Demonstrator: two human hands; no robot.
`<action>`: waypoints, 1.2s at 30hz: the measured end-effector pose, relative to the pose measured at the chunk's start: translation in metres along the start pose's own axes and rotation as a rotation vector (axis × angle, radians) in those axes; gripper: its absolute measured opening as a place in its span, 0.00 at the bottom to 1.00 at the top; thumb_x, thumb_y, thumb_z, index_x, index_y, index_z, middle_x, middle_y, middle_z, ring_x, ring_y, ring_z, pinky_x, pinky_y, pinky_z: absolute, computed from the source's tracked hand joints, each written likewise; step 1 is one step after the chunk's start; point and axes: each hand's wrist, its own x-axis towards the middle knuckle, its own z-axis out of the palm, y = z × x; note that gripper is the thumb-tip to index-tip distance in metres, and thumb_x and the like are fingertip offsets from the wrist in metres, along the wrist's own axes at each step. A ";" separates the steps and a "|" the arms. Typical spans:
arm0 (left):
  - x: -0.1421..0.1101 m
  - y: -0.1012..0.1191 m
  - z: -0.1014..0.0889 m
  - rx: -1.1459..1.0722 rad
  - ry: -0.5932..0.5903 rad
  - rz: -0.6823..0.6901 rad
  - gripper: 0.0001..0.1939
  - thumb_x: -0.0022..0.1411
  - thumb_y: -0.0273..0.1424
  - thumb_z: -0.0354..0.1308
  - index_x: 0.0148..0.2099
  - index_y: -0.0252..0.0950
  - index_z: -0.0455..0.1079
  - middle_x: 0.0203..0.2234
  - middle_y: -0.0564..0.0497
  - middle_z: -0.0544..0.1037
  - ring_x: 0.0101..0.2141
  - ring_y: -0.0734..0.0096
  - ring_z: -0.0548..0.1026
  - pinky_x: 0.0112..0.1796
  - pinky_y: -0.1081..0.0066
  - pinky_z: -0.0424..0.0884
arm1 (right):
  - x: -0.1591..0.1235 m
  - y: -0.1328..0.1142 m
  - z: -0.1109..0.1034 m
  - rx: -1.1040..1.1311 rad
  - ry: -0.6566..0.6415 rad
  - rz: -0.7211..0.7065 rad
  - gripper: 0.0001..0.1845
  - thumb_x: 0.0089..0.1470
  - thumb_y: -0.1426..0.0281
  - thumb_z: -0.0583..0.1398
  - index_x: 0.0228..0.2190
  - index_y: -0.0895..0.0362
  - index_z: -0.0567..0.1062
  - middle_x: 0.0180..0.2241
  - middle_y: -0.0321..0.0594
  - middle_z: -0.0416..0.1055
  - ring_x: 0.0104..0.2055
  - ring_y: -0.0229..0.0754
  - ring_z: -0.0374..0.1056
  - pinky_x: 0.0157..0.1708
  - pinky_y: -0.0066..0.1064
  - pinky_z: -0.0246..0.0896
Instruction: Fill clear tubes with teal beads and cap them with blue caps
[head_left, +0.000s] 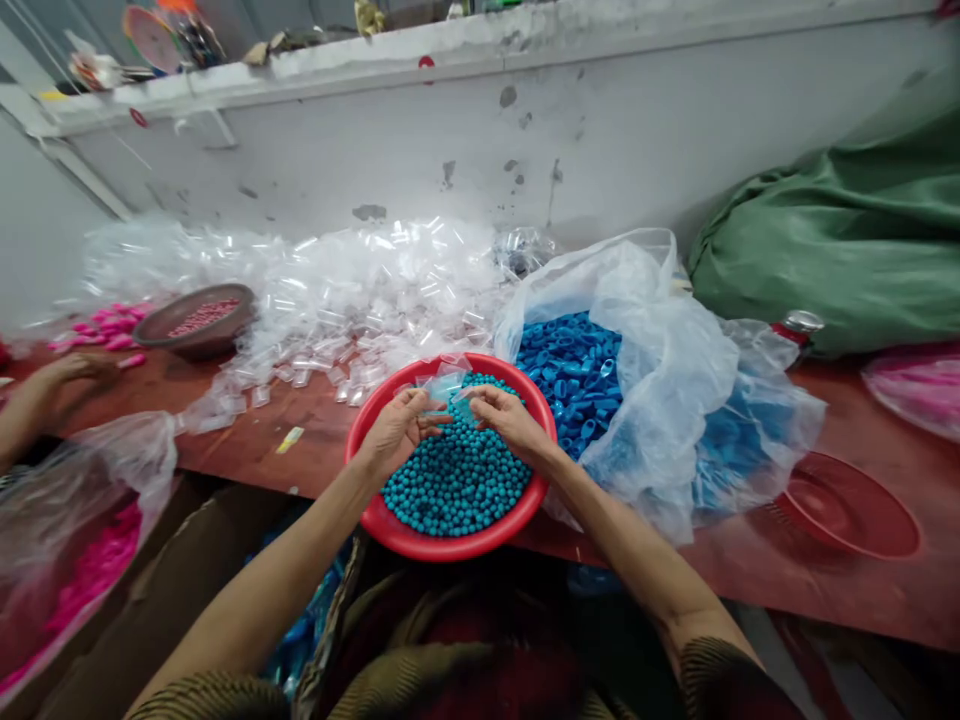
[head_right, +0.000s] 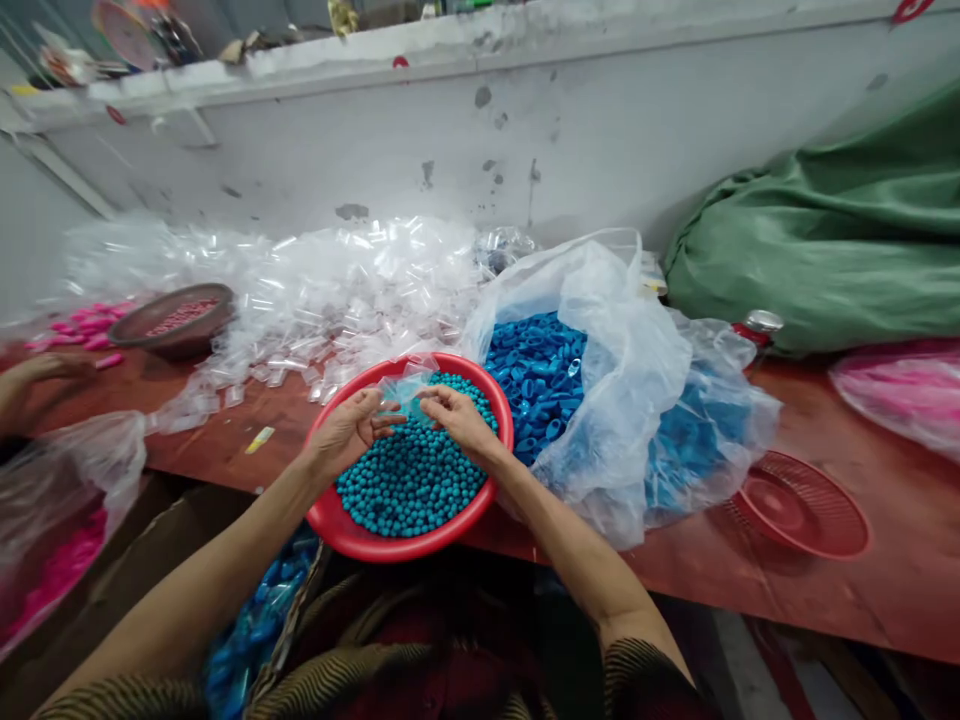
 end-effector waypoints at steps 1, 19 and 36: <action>-0.001 -0.004 0.004 -0.023 0.005 -0.006 0.15 0.52 0.34 0.63 0.35 0.37 0.59 0.29 0.53 0.76 0.27 0.73 0.77 0.25 0.76 0.70 | -0.002 0.002 0.001 0.065 -0.016 0.023 0.14 0.47 0.64 0.59 0.37 0.55 0.71 0.27 0.31 0.64 0.29 0.34 0.64 0.30 0.27 0.63; -0.005 -0.031 -0.003 0.544 -0.074 0.268 0.13 0.56 0.34 0.54 0.44 0.38 0.64 0.29 0.54 0.71 0.29 0.72 0.70 0.33 0.71 0.69 | -0.034 0.008 -0.001 -0.508 0.030 -0.288 0.12 0.57 0.70 0.55 0.43 0.53 0.70 0.37 0.38 0.70 0.38 0.39 0.66 0.39 0.31 0.61; -0.028 -0.041 -0.027 1.484 -0.299 0.329 0.15 0.58 0.40 0.54 0.44 0.37 0.63 0.37 0.44 0.73 0.39 0.57 0.72 0.37 0.63 0.68 | -0.044 0.003 0.042 -1.101 -0.363 -0.156 0.09 0.55 0.79 0.52 0.35 0.58 0.69 0.34 0.41 0.70 0.36 0.39 0.66 0.36 0.29 0.61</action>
